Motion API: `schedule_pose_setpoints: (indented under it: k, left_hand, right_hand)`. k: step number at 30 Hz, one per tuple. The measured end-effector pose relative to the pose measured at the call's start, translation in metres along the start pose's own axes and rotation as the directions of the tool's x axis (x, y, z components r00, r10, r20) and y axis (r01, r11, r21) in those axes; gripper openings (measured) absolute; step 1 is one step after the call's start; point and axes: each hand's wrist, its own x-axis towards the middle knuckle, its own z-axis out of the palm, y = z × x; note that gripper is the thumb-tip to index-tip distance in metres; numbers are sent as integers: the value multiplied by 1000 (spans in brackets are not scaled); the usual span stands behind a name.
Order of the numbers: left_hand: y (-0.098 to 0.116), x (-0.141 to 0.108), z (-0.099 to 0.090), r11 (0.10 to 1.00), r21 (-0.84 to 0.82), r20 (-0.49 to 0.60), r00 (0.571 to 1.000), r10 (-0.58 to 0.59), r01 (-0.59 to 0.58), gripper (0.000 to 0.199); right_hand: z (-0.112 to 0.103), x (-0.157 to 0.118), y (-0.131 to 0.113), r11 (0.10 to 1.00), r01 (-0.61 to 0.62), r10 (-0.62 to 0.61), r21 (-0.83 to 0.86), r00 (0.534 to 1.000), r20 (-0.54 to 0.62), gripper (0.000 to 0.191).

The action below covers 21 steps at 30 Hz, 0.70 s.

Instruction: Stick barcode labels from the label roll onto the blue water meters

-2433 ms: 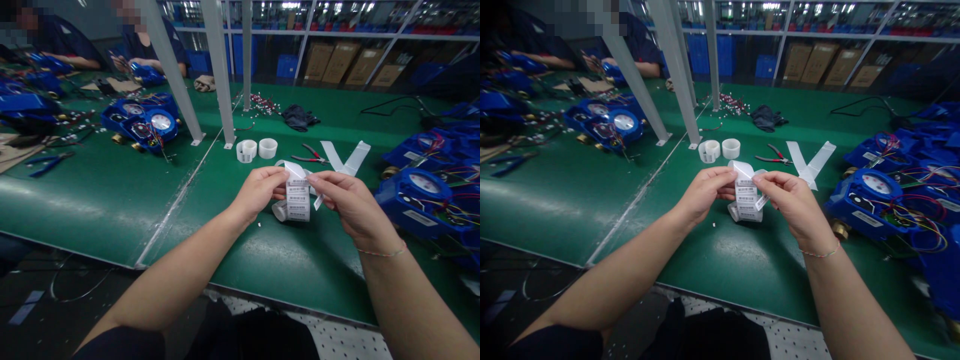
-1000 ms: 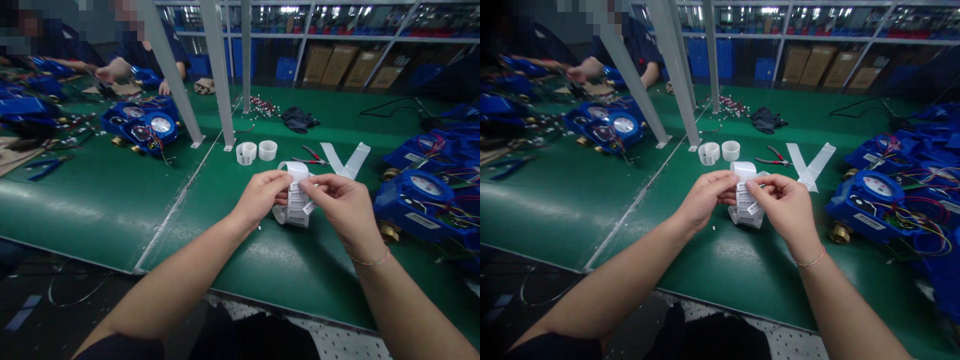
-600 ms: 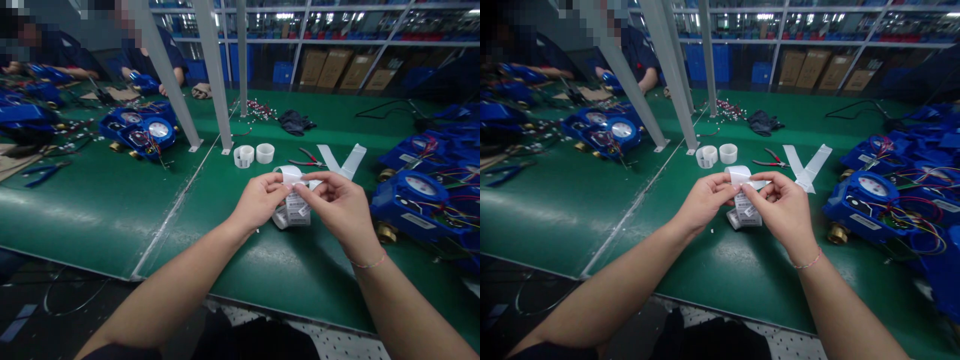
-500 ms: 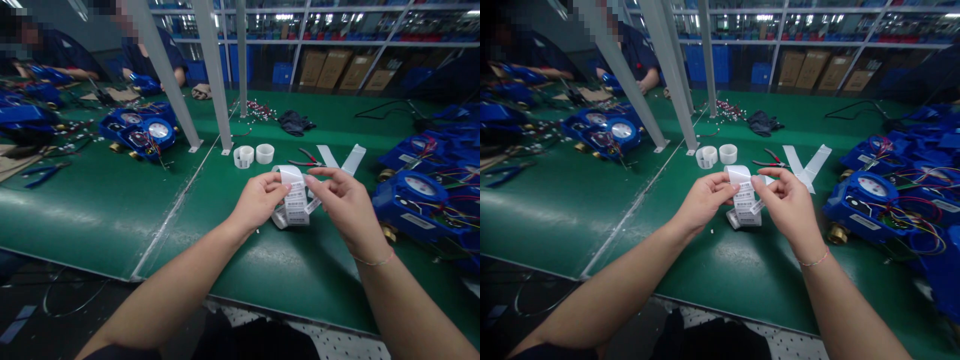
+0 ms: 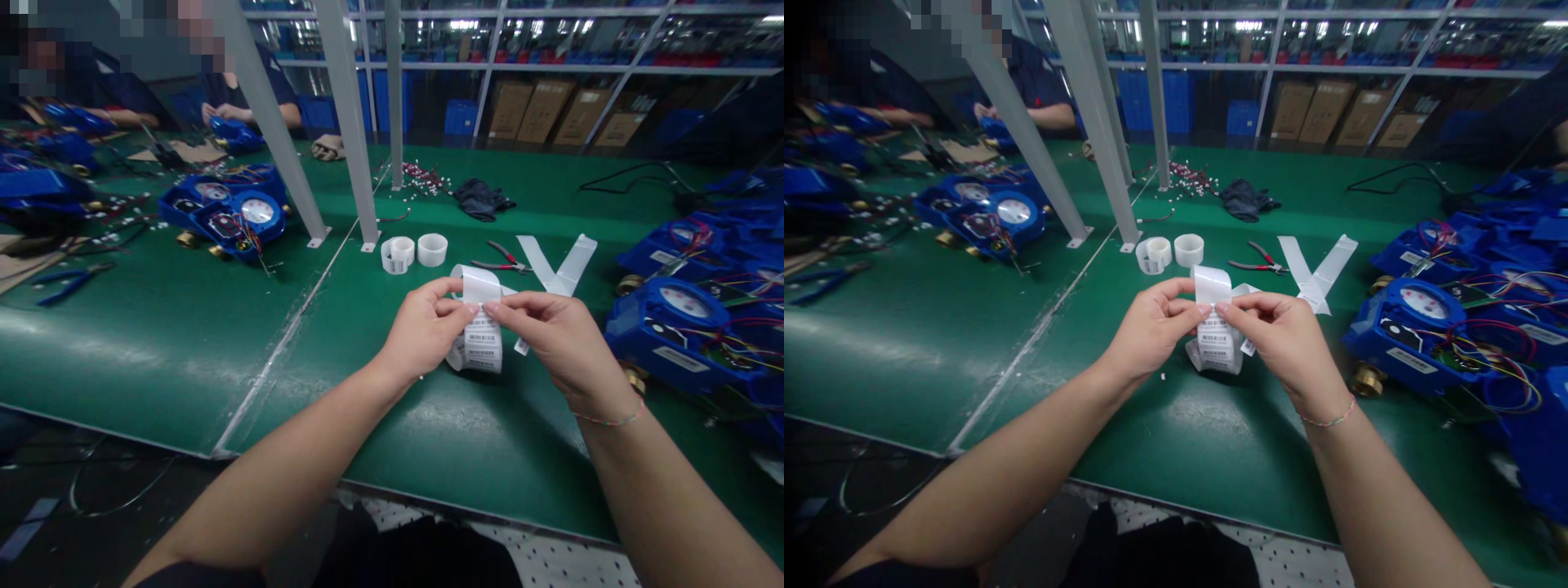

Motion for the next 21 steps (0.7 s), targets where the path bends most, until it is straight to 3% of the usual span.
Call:
schedule_pose_setpoints:
  k: [9, 15, 21]
  left_hand:
    - [5, 2, -1, 992, -29, 9, 993, -121, 121, 17]
    - [9, 1, -1, 990, -42, -22, 990, -137, 136, 16]
    - [7, 1, -2, 991, -57, 44, 991, -123, 125, 17]
  right_hand:
    - [-5, 2, 0, 1000, -5, 6, -9, 996, 84, 34]
    - [-13, 5, -3, 987, 66, -77, -146, 994, -74, 44]
    - [-13, 4, -7, 978, 70, -52, 195, 994, -95, 39]
